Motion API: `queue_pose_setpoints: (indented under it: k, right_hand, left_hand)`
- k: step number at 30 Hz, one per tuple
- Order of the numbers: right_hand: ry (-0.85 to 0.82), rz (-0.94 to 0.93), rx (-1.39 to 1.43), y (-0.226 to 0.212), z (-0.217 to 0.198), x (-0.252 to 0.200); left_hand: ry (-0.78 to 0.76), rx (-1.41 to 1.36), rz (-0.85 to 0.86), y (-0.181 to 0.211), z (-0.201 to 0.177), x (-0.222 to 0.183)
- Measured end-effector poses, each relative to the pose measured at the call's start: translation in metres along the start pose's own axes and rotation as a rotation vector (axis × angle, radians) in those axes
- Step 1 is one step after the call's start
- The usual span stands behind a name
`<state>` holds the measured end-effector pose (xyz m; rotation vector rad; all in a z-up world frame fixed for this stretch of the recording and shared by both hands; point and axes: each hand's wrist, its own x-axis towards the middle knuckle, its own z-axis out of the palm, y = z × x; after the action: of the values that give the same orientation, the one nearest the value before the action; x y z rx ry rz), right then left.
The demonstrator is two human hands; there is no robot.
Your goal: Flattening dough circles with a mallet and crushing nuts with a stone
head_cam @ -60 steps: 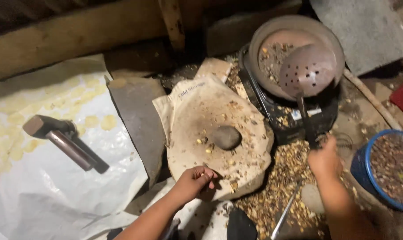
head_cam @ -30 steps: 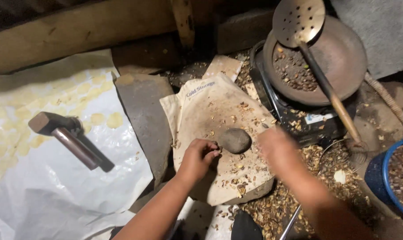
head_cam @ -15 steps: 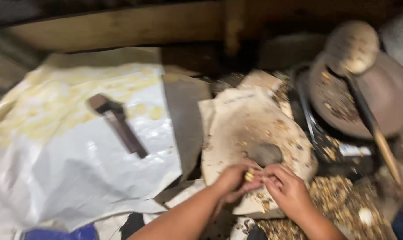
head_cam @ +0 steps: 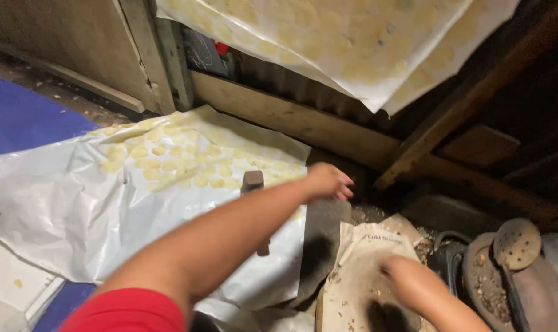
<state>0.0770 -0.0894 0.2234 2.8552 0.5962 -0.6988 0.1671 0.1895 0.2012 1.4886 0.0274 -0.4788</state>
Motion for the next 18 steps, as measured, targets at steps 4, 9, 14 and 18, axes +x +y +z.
queue_pose_setpoints:
  k: [4, 9, 14, 18]
  right_hand:
    - [0.157, -0.206, 0.123, -0.125, -0.006, 0.121]
    - [0.085, -0.081, 0.611, -0.27, 0.046, 0.248]
    - [0.121, 0.059, 0.902, -0.28, -0.004, 0.206]
    - [0.241, 0.186, 0.862, -0.227, 0.023, 0.177]
  left_hand:
    - [0.391, -0.175, 0.115, 0.005, -0.13, -0.043]
    - [0.486, -0.689, 0.289, -0.071, -0.234, -0.082]
    - [0.576, -0.865, 0.109, -0.129, -0.227, -0.065]
    - [0.581, -0.534, 0.033, -0.174, -0.192, -0.004]
